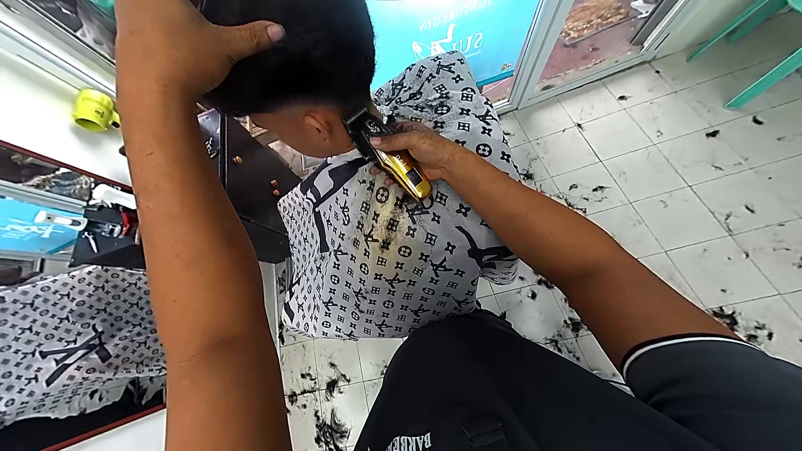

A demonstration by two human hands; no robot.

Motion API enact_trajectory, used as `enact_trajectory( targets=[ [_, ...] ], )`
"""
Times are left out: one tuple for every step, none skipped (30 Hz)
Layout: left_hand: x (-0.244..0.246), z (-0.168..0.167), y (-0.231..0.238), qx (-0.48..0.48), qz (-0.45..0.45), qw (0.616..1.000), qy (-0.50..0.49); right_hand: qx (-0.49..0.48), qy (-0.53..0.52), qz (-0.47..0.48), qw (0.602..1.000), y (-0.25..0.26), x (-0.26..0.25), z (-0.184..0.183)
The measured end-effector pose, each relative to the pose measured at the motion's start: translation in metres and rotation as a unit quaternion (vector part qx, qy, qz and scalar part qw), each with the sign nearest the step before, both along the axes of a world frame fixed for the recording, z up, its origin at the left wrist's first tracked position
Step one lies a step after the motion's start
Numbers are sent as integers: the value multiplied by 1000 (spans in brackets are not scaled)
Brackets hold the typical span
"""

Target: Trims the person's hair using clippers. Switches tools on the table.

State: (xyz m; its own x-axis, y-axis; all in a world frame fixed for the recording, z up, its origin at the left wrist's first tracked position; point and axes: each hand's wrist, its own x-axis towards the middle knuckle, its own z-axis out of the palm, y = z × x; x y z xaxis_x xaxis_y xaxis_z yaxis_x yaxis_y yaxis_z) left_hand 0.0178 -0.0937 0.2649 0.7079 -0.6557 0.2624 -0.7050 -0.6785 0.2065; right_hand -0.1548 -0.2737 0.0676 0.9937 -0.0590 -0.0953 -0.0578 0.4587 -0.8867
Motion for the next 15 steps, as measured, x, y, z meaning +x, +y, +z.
enact_trajectory(
  targets=[
    [1, 0, 0, -2, -1, 1000, -1, 4, 2, -2, 1000, 1, 0, 0],
    [2, 0, 0, -3, -3, 1000, -4, 7, -10, -7, 1000, 1, 0, 2],
    [2, -1, 0, -4, -4, 1000, -3, 9, -28, -12, 1000, 3, 0, 5],
    [2, -1, 1, -4, -1, 1000, 1, 13, -45, -18, 999, 5, -1, 7],
    [1, -2, 1, -2, 2, 1000, 3, 16, -52, -20, 998, 6, -1, 8],
    [1, -2, 1, -2, 3, 1000, 4, 17, -43, -19, 999, 8, -2, 9],
    [0, -2, 1, -4, 3, 1000, 4, 16, -25, -12, 999, 8, -2, 8],
    [0, -1, 1, -5, 4, 1000, 2, 17, -8, -5, 1000, 8, -2, 8],
    [-1, -1, 1, -5, 6, 1000, 1, 22, -2, -3, 1000, 9, -1, 7],
    [-1, -1, 2, -2, 9, 1000, 3, 27, -10, -8, 1000, 11, -1, 8],
    [-2, -1, 1, 1, 13, 1000, 5, 29, -28, -16, 999, 13, -1, 11],
    [-3, -2, 1, 2, 13, 1000, 6, 28, -44, -25, 998, 15, -2, 13],
    [-2, -4, 1, 0, 13, 1000, 4, 29, -50, -30, 998, 17, -2, 15],
    [-1, -7, 1, -8, 13, 1000, -1, 27, -44, -33, 998, 18, -3, 15],
    [-1, -9, 2, -22, 9, 1000, -7, 28, -29, -35, 999, 20, -4, 14]
  ],
)
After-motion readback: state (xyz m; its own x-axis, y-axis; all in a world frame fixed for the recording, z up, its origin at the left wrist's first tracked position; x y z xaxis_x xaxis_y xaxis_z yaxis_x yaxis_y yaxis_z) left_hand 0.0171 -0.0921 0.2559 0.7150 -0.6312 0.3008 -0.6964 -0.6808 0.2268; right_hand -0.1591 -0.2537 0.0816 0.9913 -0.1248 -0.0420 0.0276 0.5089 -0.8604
